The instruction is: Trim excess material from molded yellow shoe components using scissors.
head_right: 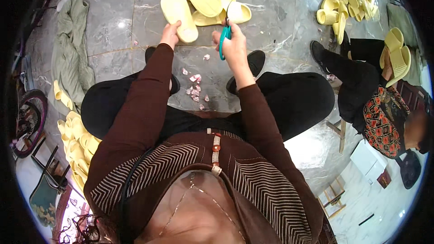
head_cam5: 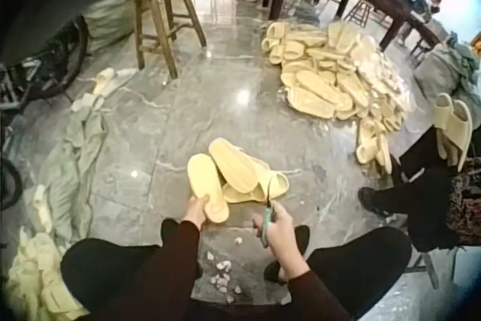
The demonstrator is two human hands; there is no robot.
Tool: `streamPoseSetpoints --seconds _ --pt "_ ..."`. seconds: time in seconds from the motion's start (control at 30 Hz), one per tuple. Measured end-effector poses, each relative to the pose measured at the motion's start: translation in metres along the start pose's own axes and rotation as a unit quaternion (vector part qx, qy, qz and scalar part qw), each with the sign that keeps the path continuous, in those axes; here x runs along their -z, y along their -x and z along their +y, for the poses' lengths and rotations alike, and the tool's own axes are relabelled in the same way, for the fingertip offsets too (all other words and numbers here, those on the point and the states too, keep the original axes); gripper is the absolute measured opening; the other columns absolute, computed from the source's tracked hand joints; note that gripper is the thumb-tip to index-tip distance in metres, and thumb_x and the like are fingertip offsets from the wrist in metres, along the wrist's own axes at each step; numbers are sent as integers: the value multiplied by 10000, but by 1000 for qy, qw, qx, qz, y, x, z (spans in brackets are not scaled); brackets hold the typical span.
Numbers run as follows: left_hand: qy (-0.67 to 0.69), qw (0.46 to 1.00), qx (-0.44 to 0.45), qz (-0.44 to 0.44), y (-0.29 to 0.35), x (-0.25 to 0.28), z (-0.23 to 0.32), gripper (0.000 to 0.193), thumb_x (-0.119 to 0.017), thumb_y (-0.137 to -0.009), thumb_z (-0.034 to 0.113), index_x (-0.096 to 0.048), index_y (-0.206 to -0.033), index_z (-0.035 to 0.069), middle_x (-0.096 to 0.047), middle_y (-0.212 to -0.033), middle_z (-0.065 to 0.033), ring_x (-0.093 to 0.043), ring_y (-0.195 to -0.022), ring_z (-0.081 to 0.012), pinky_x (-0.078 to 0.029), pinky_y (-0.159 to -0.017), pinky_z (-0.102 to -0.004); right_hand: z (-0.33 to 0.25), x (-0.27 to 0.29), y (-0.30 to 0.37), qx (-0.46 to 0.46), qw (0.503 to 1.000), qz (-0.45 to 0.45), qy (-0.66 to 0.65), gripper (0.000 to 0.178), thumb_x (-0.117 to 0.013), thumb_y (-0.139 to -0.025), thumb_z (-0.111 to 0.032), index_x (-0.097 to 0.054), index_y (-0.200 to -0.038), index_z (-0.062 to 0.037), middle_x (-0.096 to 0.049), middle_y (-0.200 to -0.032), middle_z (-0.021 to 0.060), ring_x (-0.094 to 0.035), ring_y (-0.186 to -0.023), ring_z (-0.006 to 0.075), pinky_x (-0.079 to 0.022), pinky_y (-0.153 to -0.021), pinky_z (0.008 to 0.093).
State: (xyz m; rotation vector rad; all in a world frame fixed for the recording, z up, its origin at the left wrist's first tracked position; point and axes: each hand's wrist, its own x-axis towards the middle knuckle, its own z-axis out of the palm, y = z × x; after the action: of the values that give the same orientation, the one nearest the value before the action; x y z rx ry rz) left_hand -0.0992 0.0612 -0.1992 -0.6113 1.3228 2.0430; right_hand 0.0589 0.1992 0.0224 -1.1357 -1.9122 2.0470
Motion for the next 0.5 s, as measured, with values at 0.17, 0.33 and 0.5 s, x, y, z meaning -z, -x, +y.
streamPoseSetpoints --seconds 0.17,0.33,0.5 --pt "39 995 -16 -89 39 -49 53 289 -562 -826 74 -486 -1077 -46 -590 -1001 -154 -604 -875 -257 -508 -763 -389 5 10 -20 26 999 28 -29 458 -654 -735 -130 -456 -1126 1 -585 -747 76 -578 -607 134 -433 -479 222" --pt "-18 977 -69 -201 145 -101 114 311 -581 -832 131 -487 -1072 -42 -592 -989 -133 -598 -888 -233 -501 -777 -354 -27 8 -16 57 989 -27 -133 440 -655 -745 -126 -457 -1099 47 -604 -850 119 -618 -751 185 -498 -602 265" --pt "-77 952 -117 -272 219 -130 117 312 -571 -840 137 -487 -1070 -57 -598 -963 -111 -596 -817 -196 -495 -718 -303 -41 10 5 133 938 -140 -288 406 -663 -711 -63 -472 -1037 86 -608 -889 106 -602 -735 157 -502 -654 263"
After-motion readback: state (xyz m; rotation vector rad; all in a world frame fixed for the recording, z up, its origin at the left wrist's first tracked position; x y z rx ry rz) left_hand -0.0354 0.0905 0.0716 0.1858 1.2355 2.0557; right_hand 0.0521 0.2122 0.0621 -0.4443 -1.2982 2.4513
